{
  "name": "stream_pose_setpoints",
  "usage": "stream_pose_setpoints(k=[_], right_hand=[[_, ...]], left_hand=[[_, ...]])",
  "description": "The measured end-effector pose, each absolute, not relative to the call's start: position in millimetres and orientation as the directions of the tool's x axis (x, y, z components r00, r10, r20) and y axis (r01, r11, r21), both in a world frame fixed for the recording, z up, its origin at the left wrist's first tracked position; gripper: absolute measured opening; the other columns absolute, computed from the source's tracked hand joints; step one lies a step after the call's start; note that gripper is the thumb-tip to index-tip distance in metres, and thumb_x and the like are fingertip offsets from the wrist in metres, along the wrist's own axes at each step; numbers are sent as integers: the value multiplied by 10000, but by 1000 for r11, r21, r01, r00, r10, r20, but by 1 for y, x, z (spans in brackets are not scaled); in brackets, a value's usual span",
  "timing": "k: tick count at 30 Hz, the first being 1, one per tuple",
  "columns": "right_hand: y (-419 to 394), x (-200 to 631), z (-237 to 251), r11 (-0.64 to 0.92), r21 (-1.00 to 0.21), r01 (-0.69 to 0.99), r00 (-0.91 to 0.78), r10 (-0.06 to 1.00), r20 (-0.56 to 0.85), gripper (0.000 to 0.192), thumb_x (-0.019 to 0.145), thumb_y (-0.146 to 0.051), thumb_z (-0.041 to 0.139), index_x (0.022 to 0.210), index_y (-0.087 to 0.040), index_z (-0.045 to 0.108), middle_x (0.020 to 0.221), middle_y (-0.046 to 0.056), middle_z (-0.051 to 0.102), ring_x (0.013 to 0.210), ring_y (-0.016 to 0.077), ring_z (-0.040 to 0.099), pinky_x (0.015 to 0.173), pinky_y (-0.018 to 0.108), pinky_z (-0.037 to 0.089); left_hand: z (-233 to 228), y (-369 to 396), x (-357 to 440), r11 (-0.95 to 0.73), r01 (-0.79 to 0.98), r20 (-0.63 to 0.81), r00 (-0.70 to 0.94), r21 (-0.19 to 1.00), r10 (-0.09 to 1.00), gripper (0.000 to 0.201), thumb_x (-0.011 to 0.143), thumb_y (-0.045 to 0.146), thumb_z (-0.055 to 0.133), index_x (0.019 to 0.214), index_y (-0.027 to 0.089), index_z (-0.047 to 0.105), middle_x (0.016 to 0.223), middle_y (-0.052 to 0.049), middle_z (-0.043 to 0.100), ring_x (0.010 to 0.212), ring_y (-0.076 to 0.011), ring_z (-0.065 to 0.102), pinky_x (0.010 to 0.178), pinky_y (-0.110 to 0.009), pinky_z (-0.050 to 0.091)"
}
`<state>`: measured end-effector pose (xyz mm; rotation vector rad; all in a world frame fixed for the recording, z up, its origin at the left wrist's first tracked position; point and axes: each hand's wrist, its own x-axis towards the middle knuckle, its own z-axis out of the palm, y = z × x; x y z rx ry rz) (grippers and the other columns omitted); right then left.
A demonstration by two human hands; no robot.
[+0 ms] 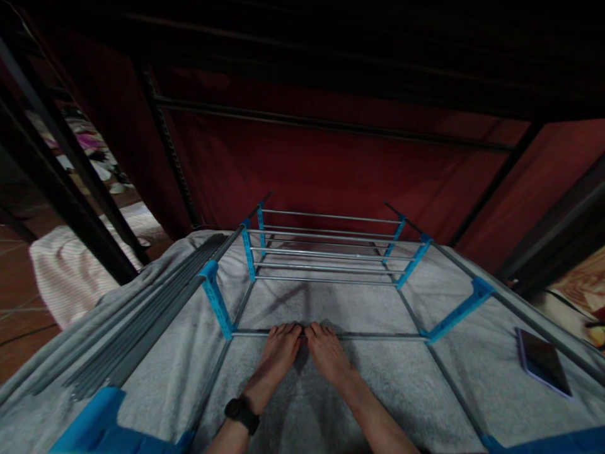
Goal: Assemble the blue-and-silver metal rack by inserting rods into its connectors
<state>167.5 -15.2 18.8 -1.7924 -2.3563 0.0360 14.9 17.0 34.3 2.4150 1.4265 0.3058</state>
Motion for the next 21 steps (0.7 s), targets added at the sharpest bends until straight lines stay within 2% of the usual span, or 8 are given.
stream_pose_setpoints(k=[10,15,21], right_hand=[[-13,169,23,288,-155,945,-273,955,112,288,979,-91,416,1120,-202,641,1101,58,682,1015,214,660,954,367,486],[-15,170,27,267,-186,946,-247,961,122,243,981,-132,460,1121,-203,646,1110,65,687,1044,209,657,971,356,479],[-18,169,31,256,-192,947,-236,964,122,220,992,-175,469,1112,-186,654,1123,81,697,1046,214,653,974,358,474]], left_hand=[[33,19,14,-452,808,7,486,377,874,290,966,225,411,1017,210,696,1127,-104,723,1092,-276,618,966,-408,393],[30,23,12,-449,799,14,485,400,875,302,943,187,441,1132,214,676,1155,-108,722,1119,-277,626,974,-412,401],[27,26,9,-455,789,27,488,412,872,315,933,187,441,1124,219,690,1163,-107,729,1114,-275,639,965,-400,415]])
